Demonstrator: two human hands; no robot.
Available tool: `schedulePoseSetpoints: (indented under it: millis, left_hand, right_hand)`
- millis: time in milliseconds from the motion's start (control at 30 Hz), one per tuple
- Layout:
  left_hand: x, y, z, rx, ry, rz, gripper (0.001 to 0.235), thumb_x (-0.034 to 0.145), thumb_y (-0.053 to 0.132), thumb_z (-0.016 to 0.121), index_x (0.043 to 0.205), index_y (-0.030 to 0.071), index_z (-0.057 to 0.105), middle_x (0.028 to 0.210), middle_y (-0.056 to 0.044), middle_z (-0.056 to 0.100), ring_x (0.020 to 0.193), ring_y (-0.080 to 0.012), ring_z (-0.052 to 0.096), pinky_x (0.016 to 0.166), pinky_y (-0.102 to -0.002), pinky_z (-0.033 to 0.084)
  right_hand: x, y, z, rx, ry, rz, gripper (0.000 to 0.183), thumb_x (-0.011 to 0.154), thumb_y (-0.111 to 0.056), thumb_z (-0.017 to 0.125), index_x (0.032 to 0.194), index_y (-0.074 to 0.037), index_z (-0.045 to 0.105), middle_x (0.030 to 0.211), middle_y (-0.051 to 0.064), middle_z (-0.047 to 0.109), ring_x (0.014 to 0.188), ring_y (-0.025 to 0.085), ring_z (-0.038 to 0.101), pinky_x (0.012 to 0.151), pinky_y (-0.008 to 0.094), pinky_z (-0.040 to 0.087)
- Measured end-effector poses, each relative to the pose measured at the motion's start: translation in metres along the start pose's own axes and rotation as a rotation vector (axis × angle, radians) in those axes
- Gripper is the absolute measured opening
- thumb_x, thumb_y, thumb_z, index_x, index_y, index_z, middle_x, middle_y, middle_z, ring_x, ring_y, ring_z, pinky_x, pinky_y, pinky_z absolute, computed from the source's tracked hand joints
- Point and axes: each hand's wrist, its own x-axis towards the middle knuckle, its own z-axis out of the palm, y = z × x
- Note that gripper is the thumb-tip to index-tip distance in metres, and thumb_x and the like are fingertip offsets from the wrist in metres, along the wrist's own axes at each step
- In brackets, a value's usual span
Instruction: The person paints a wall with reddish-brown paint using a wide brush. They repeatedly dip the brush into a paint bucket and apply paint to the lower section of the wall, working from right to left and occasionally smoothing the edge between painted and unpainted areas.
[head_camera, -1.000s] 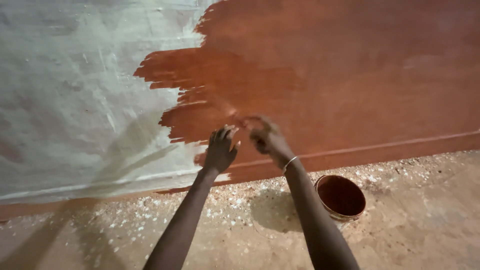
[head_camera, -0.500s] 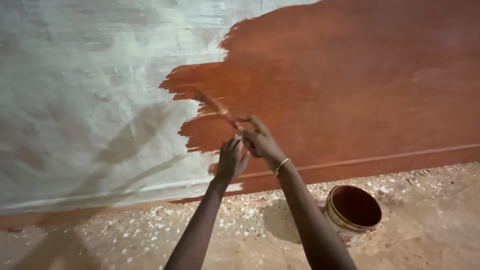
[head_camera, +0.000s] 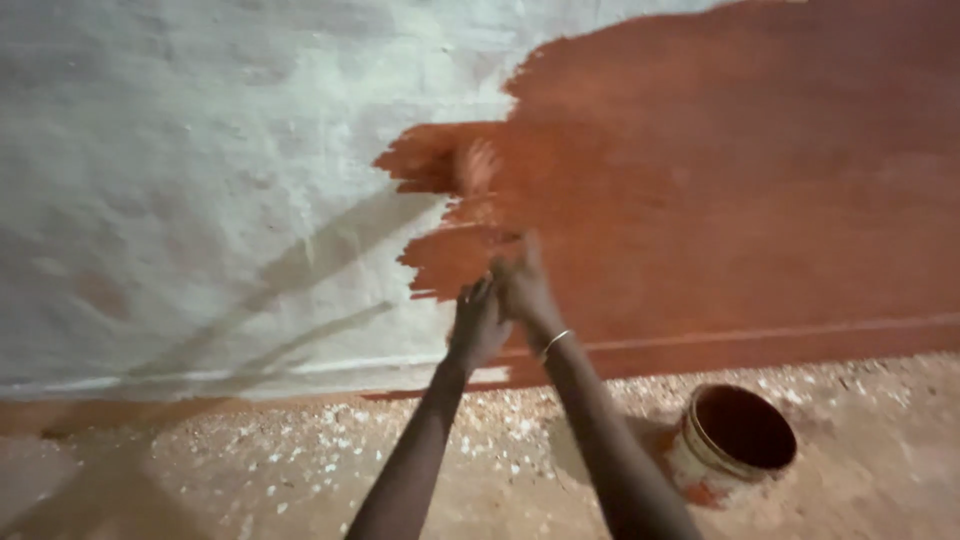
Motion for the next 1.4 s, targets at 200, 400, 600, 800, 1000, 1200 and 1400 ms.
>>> schedulePoseSetpoints:
  millis: [200,400,600,800,1000,1200,1400]
  left_hand:
    - [-0.006,0.001,-0.016,-0.229,-0.03,-0.119,0.046,0.094,0.023,0.067,0.135,0.006,0.057,0.138,-0.015,0.059,0.137,-0.0332,0.049,0.115,-0.054,0.034]
    - [-0.015,-0.019,-0.021,0.008,0.149,0.102,0.045,0.095,0.022,0.069,0.135,0.005,0.057,0.139,-0.015,0.059,0.138,-0.0334,0.049,0.115,-0.055,0.034]
    - [-0.013,-0.02,-0.025,-0.101,-0.077,-0.139,0.049,0.088,0.02,0.072,0.131,0.004,0.058,0.137,-0.016,0.058,0.136,-0.0323,0.05,0.113,-0.054,0.035]
    - [-0.016,-0.02,-0.038,-0.021,-0.18,-0.141,0.034,0.097,0.023,0.065,0.127,0.007,0.062,0.137,-0.01,0.063,0.138,-0.0261,0.054,0.123,-0.046,0.035]
    - [-0.021,-0.028,-0.035,-0.014,-0.02,-0.037,0.042,0.096,0.023,0.066,0.134,0.006,0.059,0.14,-0.014,0.058,0.141,-0.0323,0.046,0.118,-0.053,0.029]
    - [-0.024,-0.022,-0.034,-0.18,-0.04,-0.112,0.06,0.084,0.018,0.072,0.139,0.003,0.052,0.141,-0.018,0.053,0.137,-0.0342,0.047,0.113,-0.053,0.033]
    - [-0.023,-0.034,-0.038,-0.003,-0.017,-0.005,0.047,0.089,0.017,0.071,0.132,0.004,0.058,0.142,-0.016,0.056,0.14,-0.0333,0.047,0.117,-0.053,0.03]
  right_hand:
    - [-0.004,0.012,0.031,0.177,-0.097,-0.044,0.038,0.099,-0.02,0.059,0.137,-0.019,0.058,0.075,-0.002,0.056,0.054,0.005,0.043,0.041,0.022,0.031]
    - [-0.014,0.016,0.011,0.431,0.413,-0.387,0.04,0.107,-0.02,0.052,0.141,-0.021,0.031,0.073,-0.002,0.049,0.053,0.005,0.042,0.043,0.021,0.034]
    - [-0.014,0.012,0.042,0.077,-0.117,-0.094,0.04,0.101,-0.016,0.056,0.138,-0.017,0.042,0.068,-0.001,0.049,0.049,0.006,0.042,0.039,0.022,0.032]
    - [-0.011,0.005,0.037,0.086,-0.081,-0.21,0.042,0.096,-0.007,0.056,0.137,-0.014,0.051,0.083,-0.005,0.058,0.058,0.003,0.048,0.043,0.021,0.035]
    - [-0.011,0.008,0.019,0.416,0.393,-0.31,0.033,0.106,-0.018,0.051,0.135,-0.017,0.037,0.072,-0.003,0.047,0.051,0.004,0.039,0.04,0.021,0.028]
    - [-0.024,0.003,0.053,0.039,-0.205,-0.154,0.035,0.099,-0.021,0.059,0.133,-0.017,0.051,0.091,-0.009,0.068,0.052,0.003,0.044,0.041,0.021,0.032]
    - [-0.012,0.002,0.049,0.011,0.107,-0.244,0.029,0.107,-0.023,0.06,0.134,-0.013,0.058,0.106,-0.017,0.057,0.059,0.0,0.046,0.045,0.021,0.041]
